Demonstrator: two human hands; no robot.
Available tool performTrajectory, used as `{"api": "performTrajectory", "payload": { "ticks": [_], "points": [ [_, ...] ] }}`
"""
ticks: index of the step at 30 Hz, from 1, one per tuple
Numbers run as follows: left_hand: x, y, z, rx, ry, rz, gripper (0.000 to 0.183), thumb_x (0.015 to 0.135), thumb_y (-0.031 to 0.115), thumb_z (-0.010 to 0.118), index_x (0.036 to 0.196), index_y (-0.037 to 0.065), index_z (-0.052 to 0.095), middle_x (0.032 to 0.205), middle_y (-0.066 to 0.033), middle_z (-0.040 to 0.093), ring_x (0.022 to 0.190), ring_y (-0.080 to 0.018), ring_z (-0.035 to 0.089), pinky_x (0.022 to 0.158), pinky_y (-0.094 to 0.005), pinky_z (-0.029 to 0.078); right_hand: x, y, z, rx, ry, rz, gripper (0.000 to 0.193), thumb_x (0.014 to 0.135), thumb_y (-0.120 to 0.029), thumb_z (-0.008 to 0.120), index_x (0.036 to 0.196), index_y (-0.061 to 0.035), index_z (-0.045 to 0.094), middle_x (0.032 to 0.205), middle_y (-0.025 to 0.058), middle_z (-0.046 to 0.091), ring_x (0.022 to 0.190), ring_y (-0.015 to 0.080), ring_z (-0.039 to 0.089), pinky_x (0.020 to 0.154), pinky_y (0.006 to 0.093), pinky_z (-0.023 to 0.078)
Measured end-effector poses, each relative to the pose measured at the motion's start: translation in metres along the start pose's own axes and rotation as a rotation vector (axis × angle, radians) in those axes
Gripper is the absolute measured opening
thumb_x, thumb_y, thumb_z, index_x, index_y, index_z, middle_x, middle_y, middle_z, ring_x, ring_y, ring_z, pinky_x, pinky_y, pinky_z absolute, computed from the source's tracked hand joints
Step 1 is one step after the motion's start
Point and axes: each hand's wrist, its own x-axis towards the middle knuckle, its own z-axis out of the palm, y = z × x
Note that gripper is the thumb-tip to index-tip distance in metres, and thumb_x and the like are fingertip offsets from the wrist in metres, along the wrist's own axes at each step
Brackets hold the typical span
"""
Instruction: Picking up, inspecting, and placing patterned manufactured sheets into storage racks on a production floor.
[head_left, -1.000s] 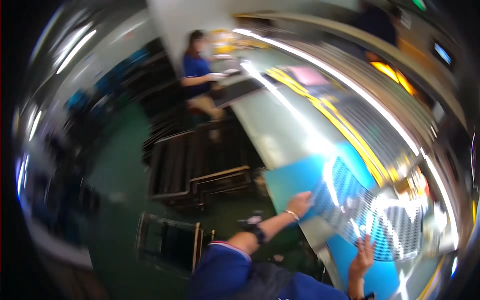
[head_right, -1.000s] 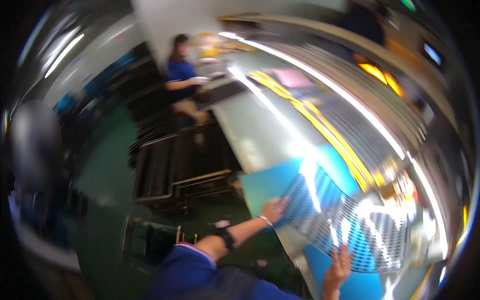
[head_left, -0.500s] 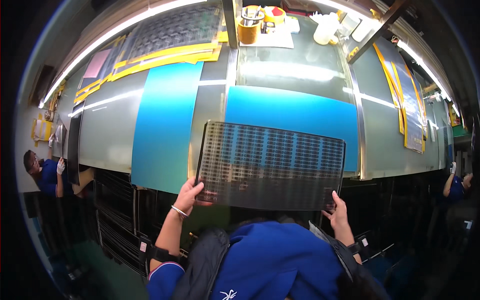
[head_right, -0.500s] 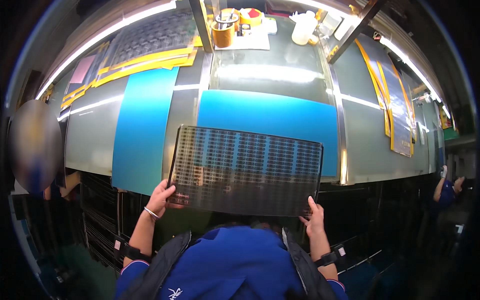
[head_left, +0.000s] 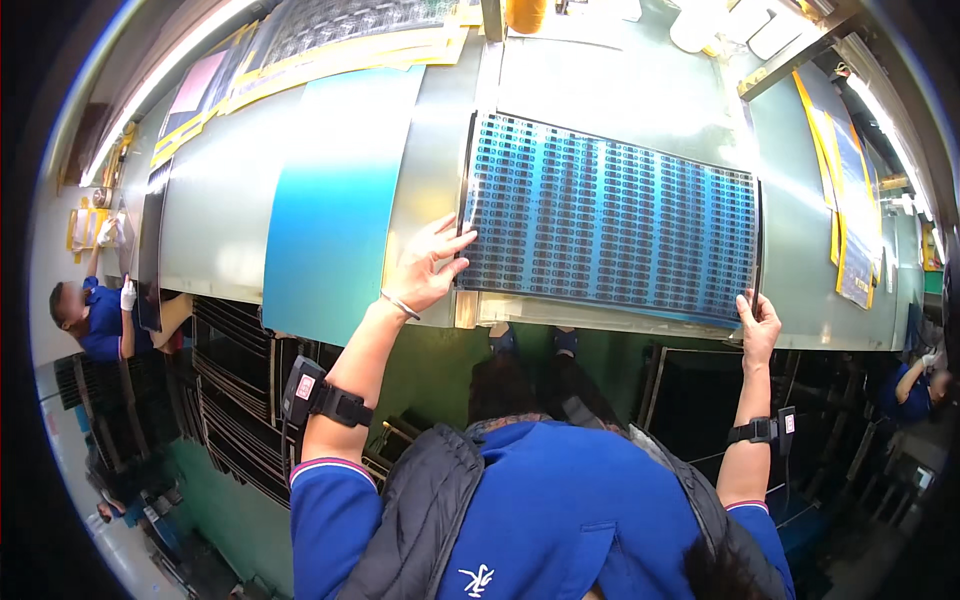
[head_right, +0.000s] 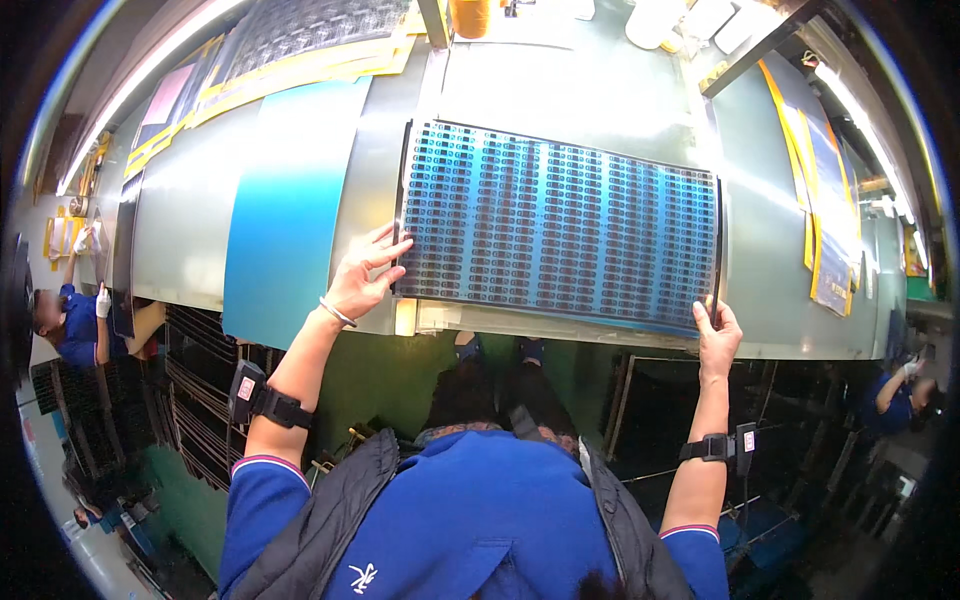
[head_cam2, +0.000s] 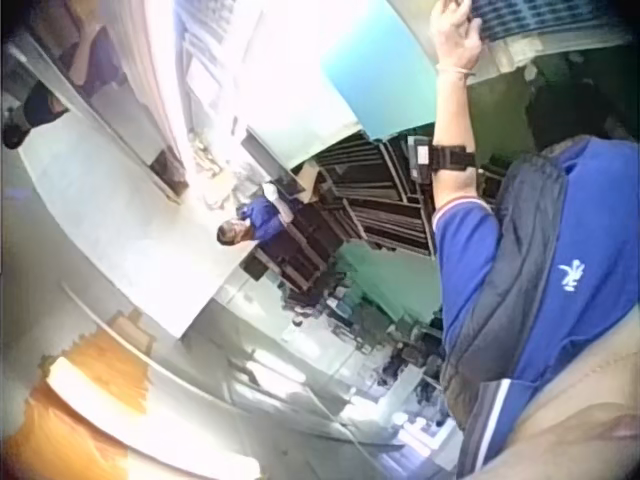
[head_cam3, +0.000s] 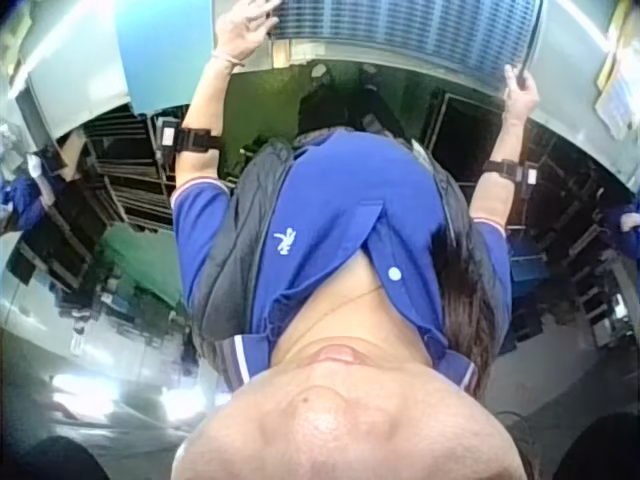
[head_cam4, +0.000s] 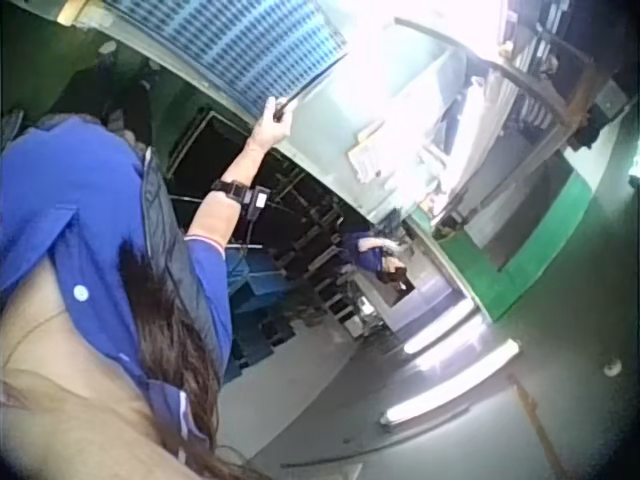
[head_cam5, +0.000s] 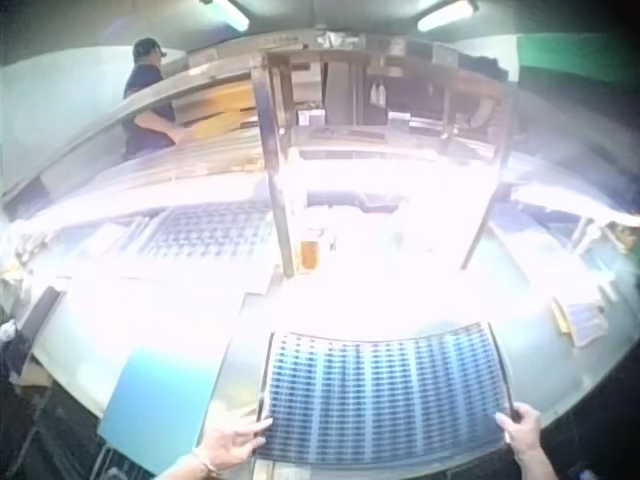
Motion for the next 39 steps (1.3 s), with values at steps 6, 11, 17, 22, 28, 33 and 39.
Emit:
{"api": "performTrajectory", "payload": {
  "ticks": [6, 11, 17, 22, 28, 33, 39],
  "points": [
    [-0.004, -0.009, 0.003, 0.082, -0.107, 0.049, 0.062, 0.076, -0.002, 0.062, 0.133, 0.019, 0.048, 0.143, -0.0055, 0.038, 0.141, -0.03, 0.014, 0.114, -0.0475, 0.006, 0.0, 0.005, 0.007, 0.008, 0.043, 0.028, 0.026, 0.083, -0.012, 0.07, 0.105, 0.0007, 0.064, 0.087, -0.0038, 0.059, 0.077, 0.005, 0.053, 0.072, 0.0194, 0.044],
    [-0.003, -0.007, 0.002, 0.056, -0.185, 0.017, 0.068, 0.075, 0.0, 0.062, 0.137, 0.021, 0.043, 0.147, -0.0089, 0.032, 0.141, -0.036, 0.007, 0.113, -0.0503, 0.002, -0.001, 0.011, 0.004, 0.003, 0.055, 0.026, 0.028, 0.083, -0.012, 0.07, 0.108, -0.0002, 0.064, 0.088, -0.0041, 0.059, 0.078, 0.0045, 0.053, 0.073, 0.0191, 0.044],
    [-0.005, -0.005, 0.001, 0.024, -0.223, -0.011, 0.073, 0.074, -0.001, 0.061, 0.14, 0.023, 0.038, 0.148, -0.0113, 0.029, 0.141, -0.034, 0.003, 0.113, -0.0481, -0.002, -0.005, 0.019, 0.002, 0.034, 0.058, 0.026, 0.027, 0.082, -0.012, 0.071, 0.107, -0.0006, 0.064, 0.087, -0.0046, 0.059, 0.078, 0.0044, 0.053, 0.073, 0.0187, 0.044],
    [-0.002, -0.002, 0.001, 0.021, -0.217, -0.023, 0.075, 0.074, -0.001, 0.061, 0.14, 0.023, 0.037, 0.149, -0.0104, 0.026, 0.141, -0.034, 0.003, 0.113, -0.0479, -0.003, -0.001, 0.016, 0.005, 0.02, 0.058, 0.022, 0.026, 0.082, -0.011, 0.07, 0.106, -0.0006, 0.065, 0.086, -0.0043, 0.06, 0.077, 0.0044, 0.053, 0.072, 0.0184, 0.044],
    [0.002, 0.0, 0.003, 0.109, -0.194, 0.011, 0.074, 0.074, 0.0, 0.061, 0.14, 0.023, 0.037, 0.15, -0.0091, 0.024, 0.141, -0.0353, 0.004, 0.113, -0.0482, 0.0, 0.006, 0.015, 0.002, 0.081, 0.057, 0.031, 0.025, 0.081, -0.01, 0.071, 0.104, -0.0009, 0.065, 0.087, -0.0036, 0.061, 0.078, 0.0049, 0.054, 0.073, 0.0191, 0.044],
    [0.007, 0.012, 0.001, 0.18, -0.239, 0.003, 0.078, 0.072, 0.0, 0.061, 0.142, 0.022, 0.035, 0.153, -0.0049, 0.016, 0.141, -0.0341, 0.001, 0.112, -0.0499, 0.0, 0.007, -0.008, -0.024, 0.306, -0.164, 0.18, 0.026, 0.075, -0.004, 0.07, 0.1, -0.0051, 0.063, 0.095, 0.0021, 0.062, 0.089, 0.0107, 0.056, 0.084, 0.0255, 0.043],
    [-0.009, 0.006, -0.001, 0.281, -0.241, -0.026, 0.078, 0.068, -0.003, 0.062, 0.14, 0.017, 0.038, 0.152, -0.0085, 0.02, 0.141, -0.0353, 0.005, 0.112, -0.0489, 0.005, 0.078, -0.052, -0.005, 0.492, -0.426, 0.296, 0.082, 0.081, -0.014, 0.069, 0.145, -0.0152, 0.019, 0.117, 0.0102, 0.055, 0.1, 0.0156, 0.054, 0.081, 0.0299, 0.044]
  ]
}}
